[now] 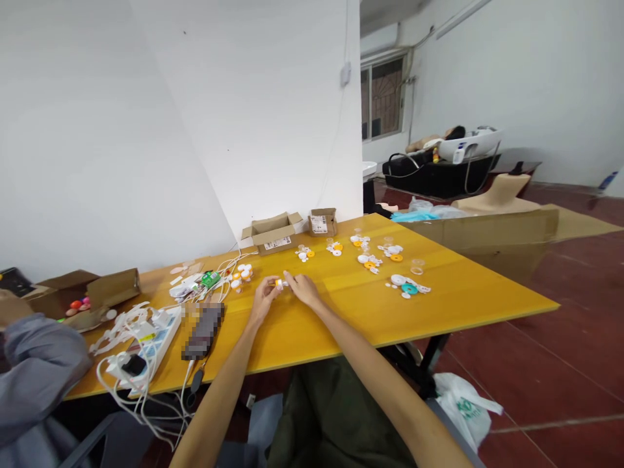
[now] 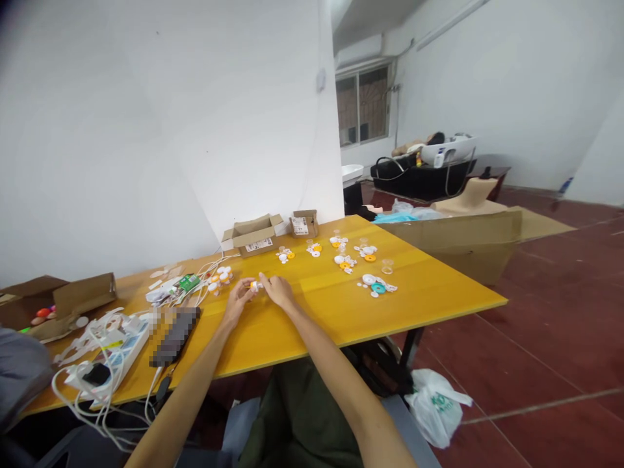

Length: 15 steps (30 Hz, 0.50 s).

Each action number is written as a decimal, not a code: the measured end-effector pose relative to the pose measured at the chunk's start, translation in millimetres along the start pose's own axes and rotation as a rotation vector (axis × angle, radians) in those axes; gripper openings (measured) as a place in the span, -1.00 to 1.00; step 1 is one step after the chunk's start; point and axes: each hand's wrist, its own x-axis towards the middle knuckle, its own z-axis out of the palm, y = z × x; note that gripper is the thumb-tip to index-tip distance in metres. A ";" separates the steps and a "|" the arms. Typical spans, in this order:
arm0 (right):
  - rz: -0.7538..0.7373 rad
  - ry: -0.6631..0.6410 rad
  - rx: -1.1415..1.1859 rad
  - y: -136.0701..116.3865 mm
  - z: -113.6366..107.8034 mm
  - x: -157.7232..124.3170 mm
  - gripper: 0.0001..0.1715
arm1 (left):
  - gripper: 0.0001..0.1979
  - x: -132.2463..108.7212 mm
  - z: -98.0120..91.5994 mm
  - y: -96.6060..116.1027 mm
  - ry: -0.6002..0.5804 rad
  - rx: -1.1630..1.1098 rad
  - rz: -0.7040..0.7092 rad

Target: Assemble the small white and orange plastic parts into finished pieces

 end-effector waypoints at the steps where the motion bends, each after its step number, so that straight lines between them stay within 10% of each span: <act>1: -0.006 0.005 0.001 0.2 0.6 0.2 -0.20 | -0.46 0.1 -0.2 -0.3 -0.001 -0.008 -0.008; 15: -0.047 -0.068 0.008 -6.0 -6.7 -8.3 -0.35 | -0.66 10.6 -18.2 7.6 -0.019 0.172 0.064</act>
